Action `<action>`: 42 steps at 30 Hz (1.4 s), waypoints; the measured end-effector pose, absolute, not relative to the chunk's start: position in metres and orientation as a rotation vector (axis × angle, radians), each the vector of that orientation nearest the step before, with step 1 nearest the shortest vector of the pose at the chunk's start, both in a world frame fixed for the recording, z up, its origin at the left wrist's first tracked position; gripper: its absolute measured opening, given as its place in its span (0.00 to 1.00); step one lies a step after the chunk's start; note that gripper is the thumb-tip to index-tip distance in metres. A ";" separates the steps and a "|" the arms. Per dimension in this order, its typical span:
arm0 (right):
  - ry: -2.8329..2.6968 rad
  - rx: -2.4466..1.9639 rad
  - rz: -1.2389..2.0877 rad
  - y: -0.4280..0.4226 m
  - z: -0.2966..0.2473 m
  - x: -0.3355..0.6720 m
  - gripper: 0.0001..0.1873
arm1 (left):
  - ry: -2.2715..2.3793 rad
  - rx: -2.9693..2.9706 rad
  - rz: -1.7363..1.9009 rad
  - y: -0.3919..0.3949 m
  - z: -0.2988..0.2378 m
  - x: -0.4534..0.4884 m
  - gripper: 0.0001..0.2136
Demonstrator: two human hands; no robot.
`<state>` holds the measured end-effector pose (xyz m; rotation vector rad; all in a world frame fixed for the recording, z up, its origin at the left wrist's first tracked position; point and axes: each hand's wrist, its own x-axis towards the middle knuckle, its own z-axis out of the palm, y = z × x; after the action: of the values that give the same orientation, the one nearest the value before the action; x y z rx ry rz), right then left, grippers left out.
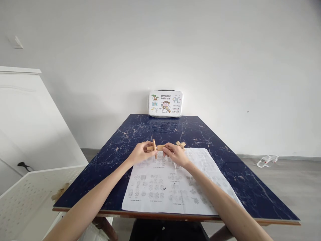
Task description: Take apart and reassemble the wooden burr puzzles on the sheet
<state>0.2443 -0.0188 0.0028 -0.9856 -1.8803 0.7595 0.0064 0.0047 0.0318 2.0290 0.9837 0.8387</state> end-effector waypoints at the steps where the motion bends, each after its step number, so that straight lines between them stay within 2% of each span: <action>1: -1.881 -0.986 0.754 -0.019 0.004 0.245 0.20 | 0.972 2.018 0.837 0.005 0.031 0.005 0.19; 17: -1.880 -1.003 0.750 -0.017 0.007 0.252 0.20 | 0.953 1.985 0.835 0.007 0.034 0.005 0.17; 22: -1.798 -0.950 0.988 -0.020 0.003 0.244 0.23 | 0.820 1.860 0.821 -0.001 0.034 0.012 0.15; 28: -1.743 -0.847 1.278 -0.025 0.005 0.242 0.23 | 0.612 1.488 0.677 -0.003 0.030 0.011 0.23; 34: -1.681 -0.838 1.362 -0.028 0.011 0.244 0.24 | 0.495 1.287 0.594 0.002 0.027 0.003 0.33; 42: -1.696 -0.820 1.380 -0.028 0.013 0.245 0.23 | 0.493 1.258 0.594 0.004 0.025 0.001 0.31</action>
<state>0.2453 -0.0284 0.0127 -0.8201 -1.6958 1.3804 0.0008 0.0041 0.0248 1.2581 0.4929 0.5942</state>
